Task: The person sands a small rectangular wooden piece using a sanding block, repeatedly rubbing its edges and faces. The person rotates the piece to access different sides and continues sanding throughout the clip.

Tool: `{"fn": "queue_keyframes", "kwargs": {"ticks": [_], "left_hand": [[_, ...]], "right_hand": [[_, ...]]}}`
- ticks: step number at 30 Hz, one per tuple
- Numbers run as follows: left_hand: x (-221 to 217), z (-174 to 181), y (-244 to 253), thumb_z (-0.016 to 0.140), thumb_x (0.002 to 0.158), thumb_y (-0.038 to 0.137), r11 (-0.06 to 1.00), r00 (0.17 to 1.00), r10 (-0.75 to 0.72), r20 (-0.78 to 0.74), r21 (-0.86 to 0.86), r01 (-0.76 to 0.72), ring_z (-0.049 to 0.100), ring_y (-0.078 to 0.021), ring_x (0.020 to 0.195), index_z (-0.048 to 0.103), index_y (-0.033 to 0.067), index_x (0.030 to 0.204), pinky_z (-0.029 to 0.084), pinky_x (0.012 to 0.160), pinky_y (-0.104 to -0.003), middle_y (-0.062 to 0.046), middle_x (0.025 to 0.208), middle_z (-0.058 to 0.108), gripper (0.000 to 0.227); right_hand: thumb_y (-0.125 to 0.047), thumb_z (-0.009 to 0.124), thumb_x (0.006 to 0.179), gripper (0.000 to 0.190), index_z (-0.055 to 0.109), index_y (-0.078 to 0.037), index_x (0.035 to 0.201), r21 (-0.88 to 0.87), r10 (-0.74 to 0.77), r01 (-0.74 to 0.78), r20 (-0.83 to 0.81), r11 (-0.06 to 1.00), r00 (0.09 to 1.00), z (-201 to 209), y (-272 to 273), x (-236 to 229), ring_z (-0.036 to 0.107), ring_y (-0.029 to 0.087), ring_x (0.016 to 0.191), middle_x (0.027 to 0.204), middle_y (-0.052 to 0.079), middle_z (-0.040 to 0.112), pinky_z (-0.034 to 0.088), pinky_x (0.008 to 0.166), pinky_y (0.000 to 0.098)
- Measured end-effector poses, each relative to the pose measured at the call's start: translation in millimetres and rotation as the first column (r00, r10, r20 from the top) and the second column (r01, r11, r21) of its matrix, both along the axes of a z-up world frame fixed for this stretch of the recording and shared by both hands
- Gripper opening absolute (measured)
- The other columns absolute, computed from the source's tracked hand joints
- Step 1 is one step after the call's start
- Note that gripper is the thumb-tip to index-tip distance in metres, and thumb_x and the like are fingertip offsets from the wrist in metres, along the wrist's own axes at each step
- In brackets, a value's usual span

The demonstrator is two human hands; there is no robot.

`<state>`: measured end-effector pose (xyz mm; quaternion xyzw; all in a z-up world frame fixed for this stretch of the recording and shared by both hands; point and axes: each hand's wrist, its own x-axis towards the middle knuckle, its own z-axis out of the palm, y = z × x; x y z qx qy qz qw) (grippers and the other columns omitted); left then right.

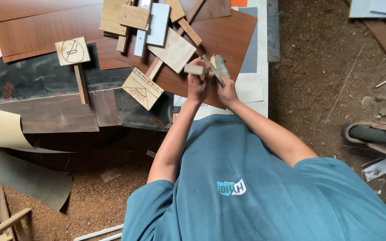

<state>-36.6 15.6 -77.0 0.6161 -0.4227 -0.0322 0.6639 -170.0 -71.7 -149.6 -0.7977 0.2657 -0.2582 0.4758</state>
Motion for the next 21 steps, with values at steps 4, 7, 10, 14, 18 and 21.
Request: {"fn": "queue_keyframes", "kwargs": {"ticks": [4,7,10,14,18,21], "left_hand": [[2,12,7,0.061,0.104,0.021,0.997,0.990,-0.036,-0.134,0.063,0.044,0.066,-0.0214,0.097,0.053,0.0077,0.133,0.055,0.087,-0.031,-0.013,0.124,0.060,0.034],[6,26,10,0.064,0.107,0.022,0.999,0.978,-0.015,-0.206,0.040,0.024,0.066,-0.0221,0.107,0.036,0.0024,0.152,0.055,0.097,-0.035,-0.011,0.122,0.062,0.056],[5,33,12,0.061,0.110,0.023,0.998,0.985,0.018,-0.171,0.059,-0.008,0.067,-0.0203,0.111,0.028,0.0043,0.156,0.055,0.101,-0.035,-0.009,0.128,0.065,0.059],[7,29,12,0.056,0.112,0.038,0.998,0.998,0.056,-0.036,0.030,-0.055,0.059,-0.0259,0.129,0.036,0.0024,0.153,0.047,0.114,-0.042,-0.014,0.140,0.058,0.058],[5,23,12,0.053,0.096,0.072,0.999,0.970,0.033,-0.240,-0.020,-0.039,0.056,-0.0210,0.115,0.043,-0.0021,0.151,0.048,0.105,-0.039,-0.014,0.133,0.059,0.092],[2,26,8,0.050,0.094,0.081,0.940,0.883,-0.047,-0.468,-0.319,-0.119,0.059,-0.0225,0.119,0.046,0.0000,0.147,0.046,0.110,-0.039,-0.014,0.131,0.061,0.097]], "right_hand": [[-0.001,0.050,0.098,0.036,0.063,0.002,0.132,0.038,0.032,-0.027,-0.136,0.999,0.990,11,8,-3,0.061,0.050,0.113,0.118,0.031,0.066,0.052,0.094,0.0489],[0.000,0.053,0.096,0.035,0.064,0.001,0.130,0.082,0.004,0.012,-0.191,0.997,0.982,22,10,2,0.062,0.050,0.114,0.116,0.031,0.067,0.052,0.094,0.0485],[0.001,0.053,0.096,0.037,0.060,0.004,0.132,-0.012,0.023,-0.023,-0.004,1.000,1.000,30,13,-2,0.060,0.051,0.116,0.120,0.034,0.064,0.052,0.095,0.0489],[0.001,0.050,0.092,0.040,0.063,0.001,0.130,0.120,0.070,-0.044,-0.222,0.992,0.973,29,13,2,0.062,0.050,0.102,0.110,0.034,0.064,0.052,0.086,0.0489],[-0.007,0.056,0.106,0.014,0.063,0.003,0.113,0.156,0.085,-0.034,-0.331,0.987,0.940,24,18,3,0.064,0.048,0.097,0.100,0.032,0.065,0.050,0.085,0.0502],[-0.001,0.054,0.098,0.034,0.059,0.003,0.131,0.014,0.070,-0.069,-0.053,0.998,0.996,37,21,4,0.060,0.052,0.101,0.108,0.032,0.064,0.050,0.086,0.0510]]}}
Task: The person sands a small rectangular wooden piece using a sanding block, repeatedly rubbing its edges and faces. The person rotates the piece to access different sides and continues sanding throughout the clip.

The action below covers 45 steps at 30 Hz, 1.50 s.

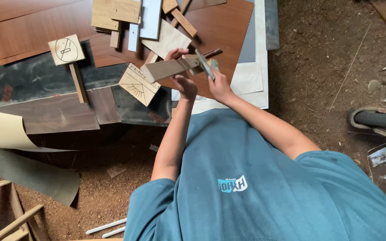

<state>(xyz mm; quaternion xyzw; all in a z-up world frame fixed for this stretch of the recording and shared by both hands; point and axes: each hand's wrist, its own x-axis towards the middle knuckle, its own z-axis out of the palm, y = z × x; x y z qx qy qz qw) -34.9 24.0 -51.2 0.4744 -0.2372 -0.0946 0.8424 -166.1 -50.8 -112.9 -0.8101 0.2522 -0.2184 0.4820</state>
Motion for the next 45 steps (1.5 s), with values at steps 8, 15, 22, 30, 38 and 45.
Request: {"fn": "queue_keyframes", "kwargs": {"ticks": [8,15,22,30,38,45], "left_hand": [[0,22,-1,0.046,0.096,0.079,0.988,0.998,-0.060,0.035,0.143,0.055,0.057,-0.0190,0.116,0.044,-0.0077,0.152,0.045,0.112,-0.041,-0.010,0.125,0.059,0.104],[5,44,-6,0.041,0.099,0.078,0.980,0.991,-0.092,0.098,0.183,0.073,0.061,-0.0198,0.117,0.038,-0.0092,0.154,0.043,0.121,-0.045,-0.010,0.119,0.064,0.103],[13,56,-1,0.044,0.099,0.074,0.996,0.979,-0.025,0.203,0.092,0.006,0.063,-0.0236,0.124,0.048,-0.0025,0.140,0.041,0.124,-0.045,-0.013,0.126,0.064,0.087],[-9,48,-12,0.048,0.099,0.072,0.990,0.990,-0.141,0.023,0.003,0.141,0.060,-0.0208,0.123,0.052,-0.0057,0.142,0.047,0.115,-0.039,-0.013,0.130,0.060,0.089],[-10,60,-10,0.047,0.104,0.068,0.983,0.988,-0.066,0.143,0.178,0.040,0.063,-0.0229,0.122,0.056,-0.0045,0.133,0.052,0.106,-0.037,-0.014,0.135,0.060,0.079],[-8,87,-8,0.045,0.107,0.065,0.966,0.969,-0.105,0.224,0.254,0.046,0.060,-0.0224,0.119,0.061,-0.0021,0.134,0.050,0.105,-0.035,-0.011,0.133,0.053,0.073]], "right_hand": [[0.008,0.052,0.085,0.059,0.046,0.013,0.144,-0.200,0.086,-0.049,0.179,0.978,0.980,53,5,15,0.053,0.055,0.125,0.139,0.040,0.052,0.047,0.103,0.0506],[0.006,0.054,0.089,0.045,0.059,0.006,0.133,-0.031,0.001,-0.002,-0.030,1.000,1.000,15,-11,18,0.061,0.049,0.118,0.124,0.032,0.064,0.051,0.101,0.0468],[0.002,0.060,0.094,0.041,0.058,0.008,0.134,-0.010,-0.045,0.046,0.023,0.999,0.999,19,-16,9,0.061,0.044,0.125,0.133,0.030,0.062,0.046,0.106,0.0458],[0.002,0.055,0.096,0.040,0.060,0.002,0.136,0.023,0.022,-0.025,0.147,0.999,0.989,81,-15,23,0.054,0.037,0.136,0.144,0.024,0.053,0.043,0.116,0.0438],[-0.012,0.046,0.111,0.044,0.042,0.004,0.152,0.100,0.048,-0.072,0.230,0.992,0.972,87,-1,17,0.053,0.032,0.136,0.146,0.023,0.055,0.040,0.115,0.0402],[-0.026,0.043,0.115,0.043,0.047,0.005,0.146,0.098,0.042,-0.078,0.325,0.992,0.945,66,6,11,0.061,0.024,0.130,0.136,0.018,0.062,0.047,0.108,0.0360]]}}
